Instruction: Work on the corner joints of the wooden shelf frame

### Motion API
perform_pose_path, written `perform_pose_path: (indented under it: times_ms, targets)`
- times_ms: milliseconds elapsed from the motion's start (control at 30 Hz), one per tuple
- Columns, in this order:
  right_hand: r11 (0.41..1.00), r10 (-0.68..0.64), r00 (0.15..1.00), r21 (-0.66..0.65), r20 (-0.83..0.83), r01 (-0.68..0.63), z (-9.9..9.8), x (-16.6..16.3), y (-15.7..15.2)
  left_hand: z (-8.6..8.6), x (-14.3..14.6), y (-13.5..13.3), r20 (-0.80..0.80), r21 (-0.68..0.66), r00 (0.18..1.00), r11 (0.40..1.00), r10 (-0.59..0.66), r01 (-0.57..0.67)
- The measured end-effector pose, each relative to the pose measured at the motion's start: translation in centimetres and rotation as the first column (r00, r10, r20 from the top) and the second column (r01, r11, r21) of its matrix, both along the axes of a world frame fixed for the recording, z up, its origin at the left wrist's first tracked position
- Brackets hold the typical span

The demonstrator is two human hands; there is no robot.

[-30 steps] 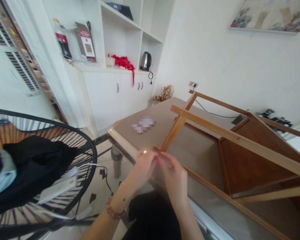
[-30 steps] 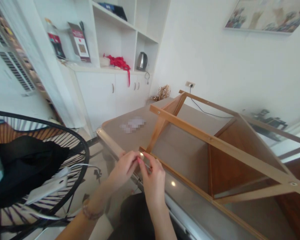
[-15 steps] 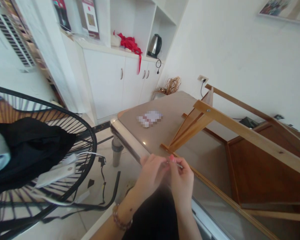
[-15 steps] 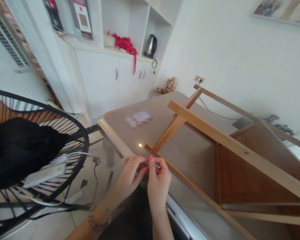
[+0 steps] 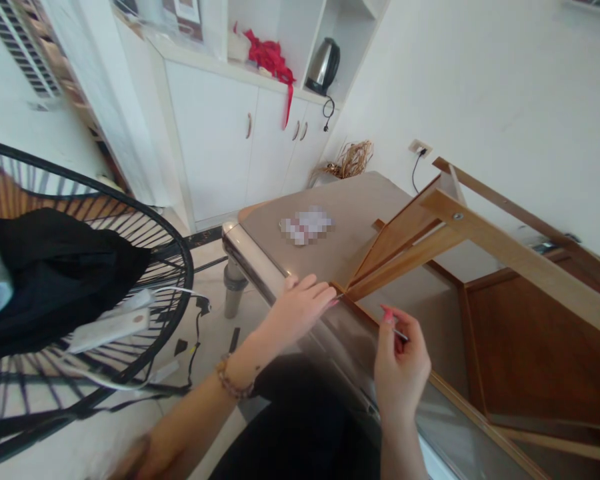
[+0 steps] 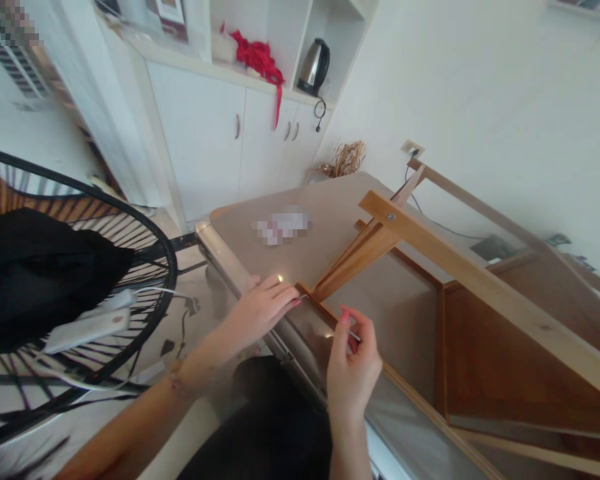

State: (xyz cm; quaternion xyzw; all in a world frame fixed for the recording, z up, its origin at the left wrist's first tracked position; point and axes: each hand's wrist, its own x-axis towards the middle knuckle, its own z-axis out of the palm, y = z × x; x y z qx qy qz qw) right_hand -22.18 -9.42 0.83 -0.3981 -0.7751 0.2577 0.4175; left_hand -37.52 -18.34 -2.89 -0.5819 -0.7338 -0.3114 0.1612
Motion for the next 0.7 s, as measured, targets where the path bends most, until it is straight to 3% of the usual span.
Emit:
perform_pose_path:
  times_ms: [133, 233, 400, 700]
  targets:
    - [0.984, -0.078, 0.989, 0.172, 0.13, 0.055, 0.3, 1.0, 2.2, 0.8, -2.1, 0.9, -0.174, -0.078, 0.977, 0.991, -0.122, 0.109]
    - [0.966, -0.02, 0.958, 0.254, 0.286, -0.056, -0.2, 1.1, 3.4, 1.3, -2.5, 1.0, -0.209, -0.106, 0.962, 0.982, -0.173, 0.154]
    - [0.915, 0.158, 0.883, 0.271, 0.442, -0.3, -1.3, 1.1, 4.7, 1.7, -2.4, 0.9, -0.186, -0.146, 0.96, 0.972, -0.21, 0.184]
    - [0.902, 0.16, 0.877, 0.295, 0.453, -0.316, -1.2, 1.2, 4.6, 1.6, -2.4, 1.4, -0.144, -0.13, 0.957, 0.964, -0.25, 0.233]
